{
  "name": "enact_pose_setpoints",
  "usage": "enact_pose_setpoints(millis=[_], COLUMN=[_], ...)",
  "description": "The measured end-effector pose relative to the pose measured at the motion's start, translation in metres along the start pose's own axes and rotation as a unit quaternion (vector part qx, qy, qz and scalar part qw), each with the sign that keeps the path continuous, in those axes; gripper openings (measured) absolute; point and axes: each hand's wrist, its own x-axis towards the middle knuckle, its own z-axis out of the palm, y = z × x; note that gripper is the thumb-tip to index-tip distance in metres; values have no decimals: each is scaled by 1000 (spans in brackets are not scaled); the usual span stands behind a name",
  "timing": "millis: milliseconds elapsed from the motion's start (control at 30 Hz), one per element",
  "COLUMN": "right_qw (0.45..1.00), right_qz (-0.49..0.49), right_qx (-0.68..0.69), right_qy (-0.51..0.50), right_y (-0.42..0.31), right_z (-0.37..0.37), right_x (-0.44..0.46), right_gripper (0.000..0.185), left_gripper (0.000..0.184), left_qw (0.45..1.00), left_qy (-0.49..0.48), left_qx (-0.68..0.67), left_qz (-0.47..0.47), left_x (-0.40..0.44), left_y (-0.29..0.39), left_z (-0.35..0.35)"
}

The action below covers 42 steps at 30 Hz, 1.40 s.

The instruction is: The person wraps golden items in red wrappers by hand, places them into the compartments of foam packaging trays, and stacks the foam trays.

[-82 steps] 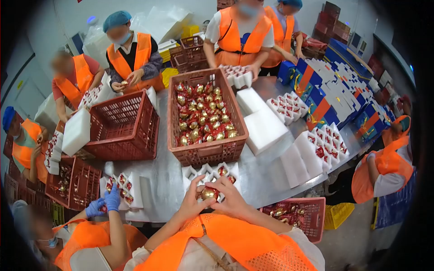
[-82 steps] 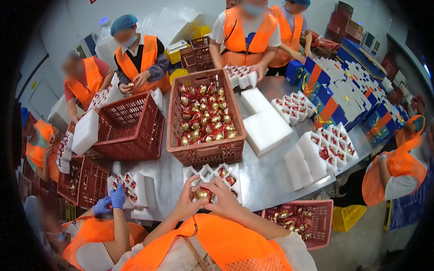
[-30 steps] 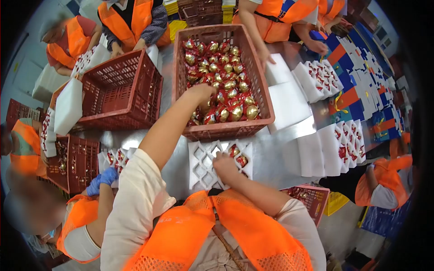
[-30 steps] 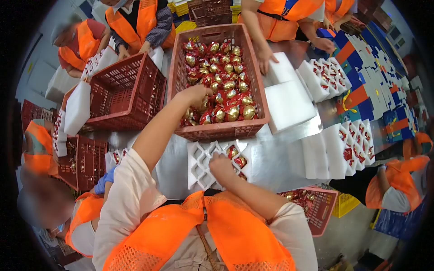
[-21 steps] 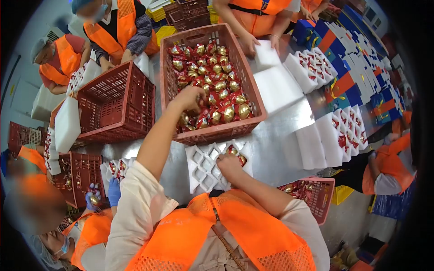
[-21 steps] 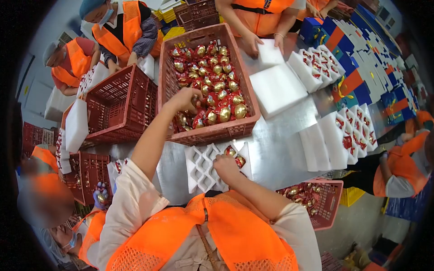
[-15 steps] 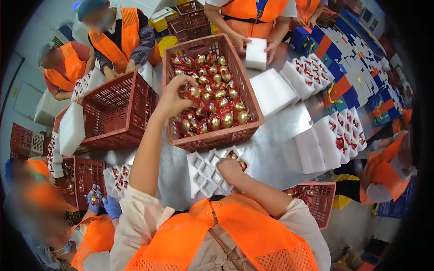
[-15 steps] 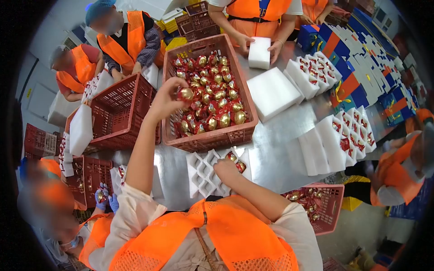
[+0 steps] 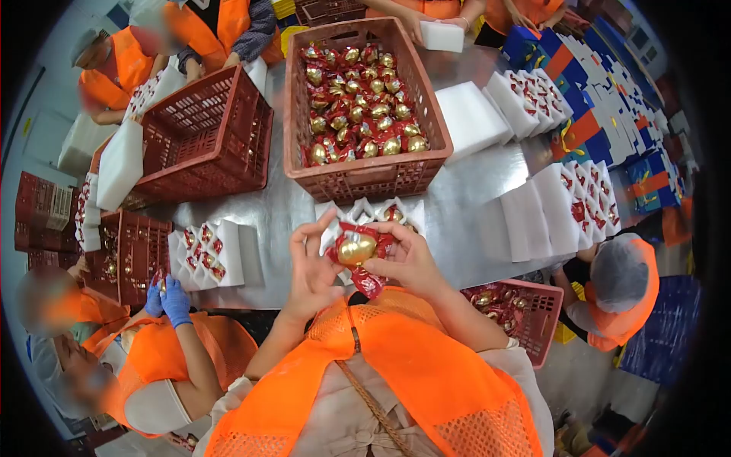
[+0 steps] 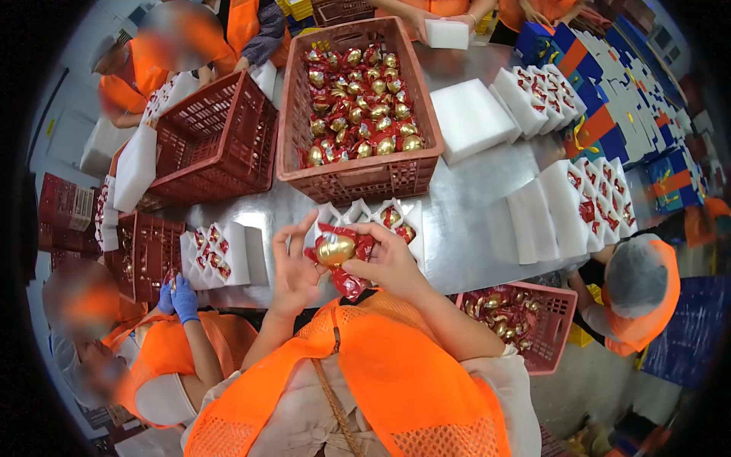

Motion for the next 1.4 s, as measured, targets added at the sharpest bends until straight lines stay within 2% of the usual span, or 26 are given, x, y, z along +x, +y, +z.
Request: enact_pose_setpoints(millis=[33, 67, 100, 167, 200, 233, 300, 367, 433, 467, 500, 567, 600, 767, 833, 900, 1000, 1033, 1067, 1100, 1133, 1200, 1233, 1300, 1367, 1400], right_qw=[999, 996, 996, 994, 993, 993, 989, 986, 968, 964, 964, 979, 944, 896, 816, 759, 821, 839, 881, 917, 915, 974, 974, 995, 985, 992], right_qz=[4, 17, 19, -36, -66, -68, -57, -65, -146, -176, -177, -131, -183, -207, -252, -234, -234, -232, -185, -134, -139, -135, -133, -41, -43, -75], right_qx=[-43, -77, -77, -102, -93, -95, -129, -142, -172, -174, -176, -155, -275, -376, -501, -591, -519, -491, -435, -373, -377, -168, -168, -52, -161, -90], right_qy=[-21, -35, -40, -10, 6, 4, 52, 65, 109, 94, 91, 23, -25, -114, -141, -141, -53, -12, 13, 34, 35, 73, 72, 75, 36, 50], right_y=[-1, 0, 4, 13, 14, 17, 23, 30, 44, 48, 41, 22, 17, 7, 5, 15, 34, 39, 46, 54, 66, 78, 75, 71, 84, 112], right_z=[0, 0, 1, 0, 4, 3, 1, 10, 15, 17, 21, 30, 25, 18, 21, 24, 34, 36, 38, 40, 39, 41, 43, 48, 50, 41], right_x=[-3, -6, -6, -3, -1, 0, 1, -1, 0, 2, 1, -1, 3, 5, 6, 5, 6, 8, 8, 9, 11, 18, 17, 10, 7, 16], right_gripper=[53, 48, 48, 45, 31, 31, 15, 15, 15, 18, 18, 22, 29, 29, 25, 32, 29, 20, 22, 24, 24, 32, 32, 43, 49, 48], left_gripper=[89, 75, 75, 53, 32, 32, 35, 35, 36, 39, 43, 44, 46, 37, 32, 25, 24, 29, 32, 35, 37, 37, 38, 41, 44, 48], left_qw=[991, 987, 988, 946, 958, 959, 967, 967, 966, 960, 953, 950, 946, 947, 931, 925, 949, 954, 923, 863, 852, 828, 802, 794, 784, 776], left_qy=[31, 58, 62, 11, 49, 49, 69, 97, 122, 164, 206, 219, 231, 182, 215, 258, 227, 205, 188, 174, 189, 190, 190, 175, 160, 133], left_qx=[-106, -65, -64, 116, 118, 118, -4, -29, -53, -54, -56, -66, -74, -128, -111, -18, 157, 194, 336, 467, 480, 516, 553, 573, 595, 610], left_qz=[-78, -132, -130, -303, -256, -253, -247, -234, -221, -219, -217, -214, -216, -231, -274, -278, -154, -97, -11, 75, 88, 108, 121, 104, 78, 92], left_x=[-6, -10, -15, -20, -23, -25, -33, -40, -43, -43, -44, -45, -46, -54, -53, -53, -50, -52, -50, -47, -44, -41, -42, -50, -57, -59], left_y=[8, 11, 8, 0, 2, 2, 1, -4, -6, -6, -6, -5, -4, -2, -3, -6, -6, -11, -14, -16, -14, -13, -13, -19, -33, -43], left_z=[-1, -8, -16, -30, -19, -19, -21, -18, -14, -12, -11, -14, -16, -25, -25, -24, -22, -26, -27, -26, -22, -24, -26, -33, -41, -45])
